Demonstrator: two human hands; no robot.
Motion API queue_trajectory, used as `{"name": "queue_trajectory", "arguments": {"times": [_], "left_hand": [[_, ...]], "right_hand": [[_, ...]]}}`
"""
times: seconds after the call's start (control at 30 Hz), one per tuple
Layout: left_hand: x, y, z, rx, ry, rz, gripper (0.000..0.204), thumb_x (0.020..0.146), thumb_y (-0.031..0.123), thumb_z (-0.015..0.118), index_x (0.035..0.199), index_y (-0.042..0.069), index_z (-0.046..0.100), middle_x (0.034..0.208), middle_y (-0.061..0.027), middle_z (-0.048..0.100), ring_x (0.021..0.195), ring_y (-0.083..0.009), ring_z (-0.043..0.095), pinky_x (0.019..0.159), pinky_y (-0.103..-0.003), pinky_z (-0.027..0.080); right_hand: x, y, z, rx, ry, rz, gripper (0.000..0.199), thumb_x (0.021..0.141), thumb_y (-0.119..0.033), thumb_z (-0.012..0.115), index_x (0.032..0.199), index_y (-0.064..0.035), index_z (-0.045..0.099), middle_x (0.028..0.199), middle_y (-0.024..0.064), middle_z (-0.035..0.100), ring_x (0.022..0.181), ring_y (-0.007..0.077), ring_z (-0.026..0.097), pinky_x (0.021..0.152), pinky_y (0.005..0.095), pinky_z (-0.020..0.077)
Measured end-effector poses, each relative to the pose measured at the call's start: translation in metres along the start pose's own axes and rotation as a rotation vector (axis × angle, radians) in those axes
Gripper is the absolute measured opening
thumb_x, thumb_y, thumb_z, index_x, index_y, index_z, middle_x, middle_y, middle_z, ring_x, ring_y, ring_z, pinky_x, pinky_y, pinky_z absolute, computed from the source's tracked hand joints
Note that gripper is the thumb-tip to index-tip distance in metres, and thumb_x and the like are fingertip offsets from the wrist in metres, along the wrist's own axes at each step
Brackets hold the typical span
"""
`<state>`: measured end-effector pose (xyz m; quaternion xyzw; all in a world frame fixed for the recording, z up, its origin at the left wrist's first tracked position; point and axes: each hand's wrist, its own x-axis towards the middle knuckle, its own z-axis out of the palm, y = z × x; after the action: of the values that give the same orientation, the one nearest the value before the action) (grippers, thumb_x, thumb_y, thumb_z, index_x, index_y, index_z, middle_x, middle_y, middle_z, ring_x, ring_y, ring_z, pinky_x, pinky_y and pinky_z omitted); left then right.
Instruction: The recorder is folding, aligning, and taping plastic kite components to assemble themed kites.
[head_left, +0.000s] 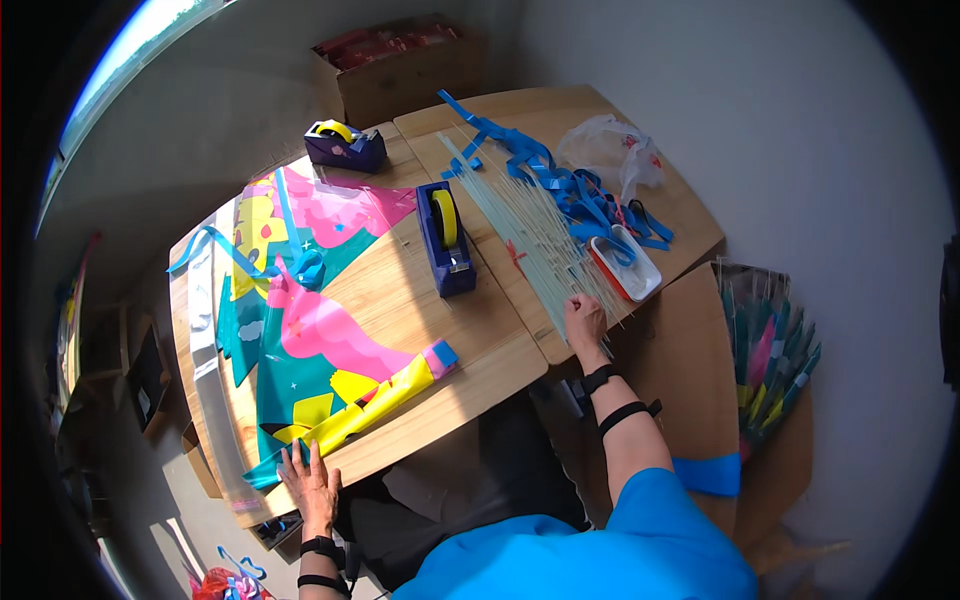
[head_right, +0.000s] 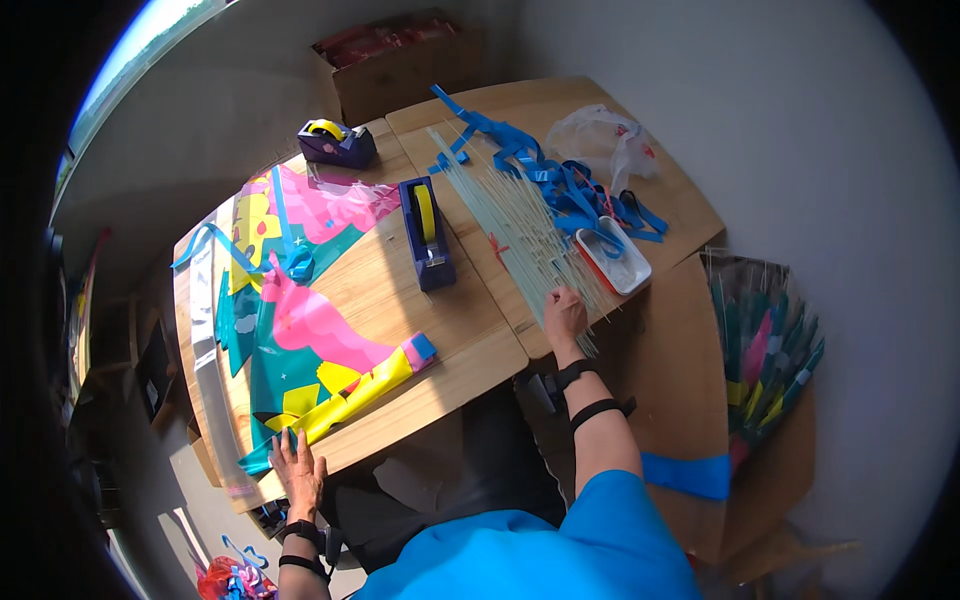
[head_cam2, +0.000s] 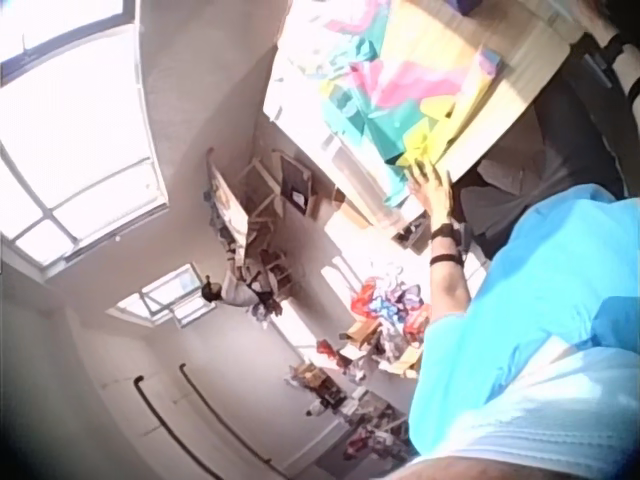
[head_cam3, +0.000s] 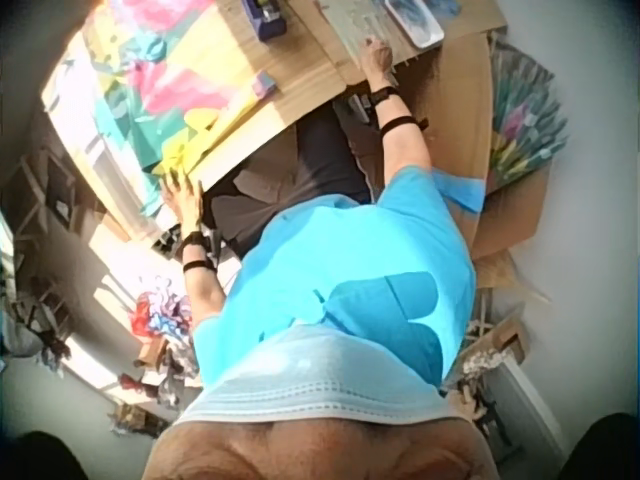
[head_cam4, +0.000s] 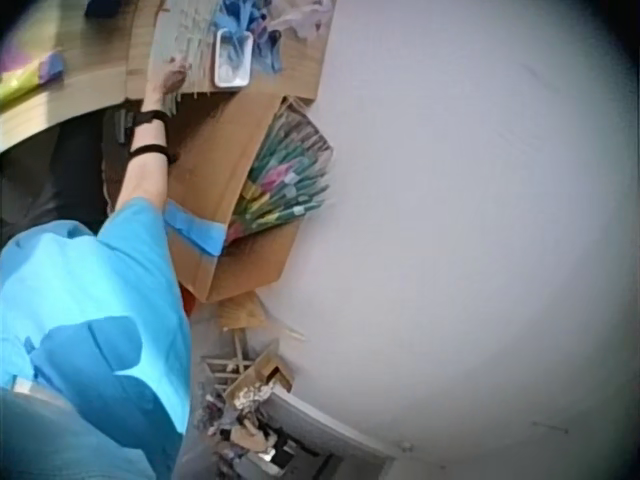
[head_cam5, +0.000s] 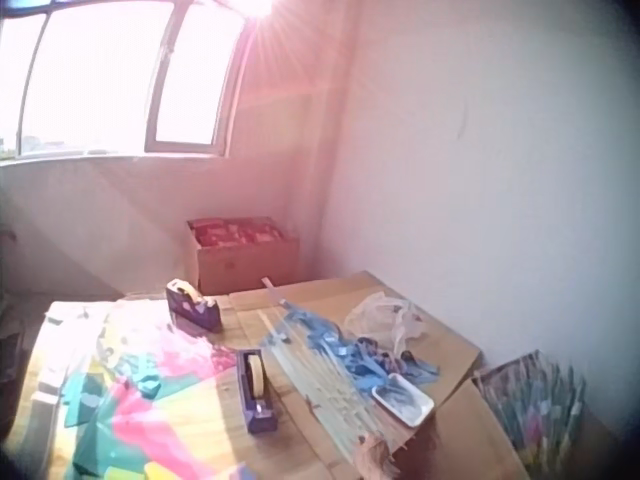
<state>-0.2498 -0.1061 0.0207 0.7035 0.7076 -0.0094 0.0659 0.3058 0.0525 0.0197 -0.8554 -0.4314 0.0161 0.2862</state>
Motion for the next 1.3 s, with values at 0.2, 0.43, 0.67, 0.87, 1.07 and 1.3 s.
{"name": "queue_trajectory", "arguments": {"times": [0.2,0.43,0.67,0.87,1.07,1.3], "left_hand": [[0.002,0.001,-0.012,-0.063,-0.045,0.007,0.069,0.084,0.03,0.068,0.146,0.018,0.04,0.155,-0.0145,0.024,0.145,-0.0399,0.016,0.115,-0.061,0.015],[0.005,-0.005,-0.011,-0.092,-0.071,0.008,0.069,0.084,0.029,0.068,0.146,0.018,0.04,0.155,-0.0151,0.024,0.144,-0.041,0.017,0.116,-0.059,0.016],[0.001,-0.004,-0.013,-0.082,-0.068,0.023,0.07,0.085,0.026,0.068,0.148,0.019,0.037,0.156,-0.0153,0.023,0.144,-0.0414,0.017,0.117,-0.054,0.019],[0.009,0.005,-0.014,-0.071,-0.072,0.061,0.072,0.085,0.025,0.068,0.149,0.018,0.035,0.154,-0.0164,0.024,0.143,-0.0422,0.019,0.117,-0.053,0.02],[0.007,-0.001,-0.016,-0.081,-0.096,0.034,0.07,0.086,0.027,0.067,0.148,0.018,0.036,0.155,-0.0164,0.024,0.144,-0.0432,0.018,0.117,-0.054,0.02],[0.005,-0.007,-0.011,-0.091,-0.082,0.037,0.07,0.085,0.03,0.067,0.147,0.019,0.036,0.155,-0.017,0.022,0.143,-0.0446,0.018,0.115,-0.056,0.022]], "right_hand": [[0.006,0.001,-0.001,-0.061,-0.114,0.086,0.011,0.079,-0.016,0.068,0.081,-0.0064,0.072,0.09,0.0182,0.07,0.088,0.038,0.067,0.076,0.0482,0.0529],[0.034,0.031,0.001,-0.054,-0.206,0.159,0.017,0.077,-0.022,0.07,0.08,-0.0059,0.074,0.088,0.018,0.071,0.086,0.0361,0.068,0.074,0.0449,0.0543],[0.019,0.092,-0.067,-0.014,-0.173,0.159,0.021,0.077,-0.027,0.072,0.078,-0.0064,0.073,0.084,0.0167,0.071,0.081,0.0321,0.07,0.075,0.041,0.0543],[-0.013,0.132,-0.056,0.212,-0.418,0.491,0.028,0.089,-0.027,0.067,0.088,0.0002,0.069,0.076,0.0097,0.069,0.062,0.0189,0.068,0.054,0.0318,0.054],[-0.032,0.118,-0.059,0.378,-0.353,0.48,0.013,0.083,-0.012,0.072,0.085,0.001,0.07,0.07,0.0062,0.067,0.059,0.0164,0.064,0.052,0.0303,0.0506],[-0.058,0.121,-0.093,0.101,0.006,0.05,0.011,0.076,-0.011,0.074,0.084,-0.0044,0.071,0.076,0.0129,0.066,0.077,0.0298,0.064,0.071,0.0396,0.0502]]}}
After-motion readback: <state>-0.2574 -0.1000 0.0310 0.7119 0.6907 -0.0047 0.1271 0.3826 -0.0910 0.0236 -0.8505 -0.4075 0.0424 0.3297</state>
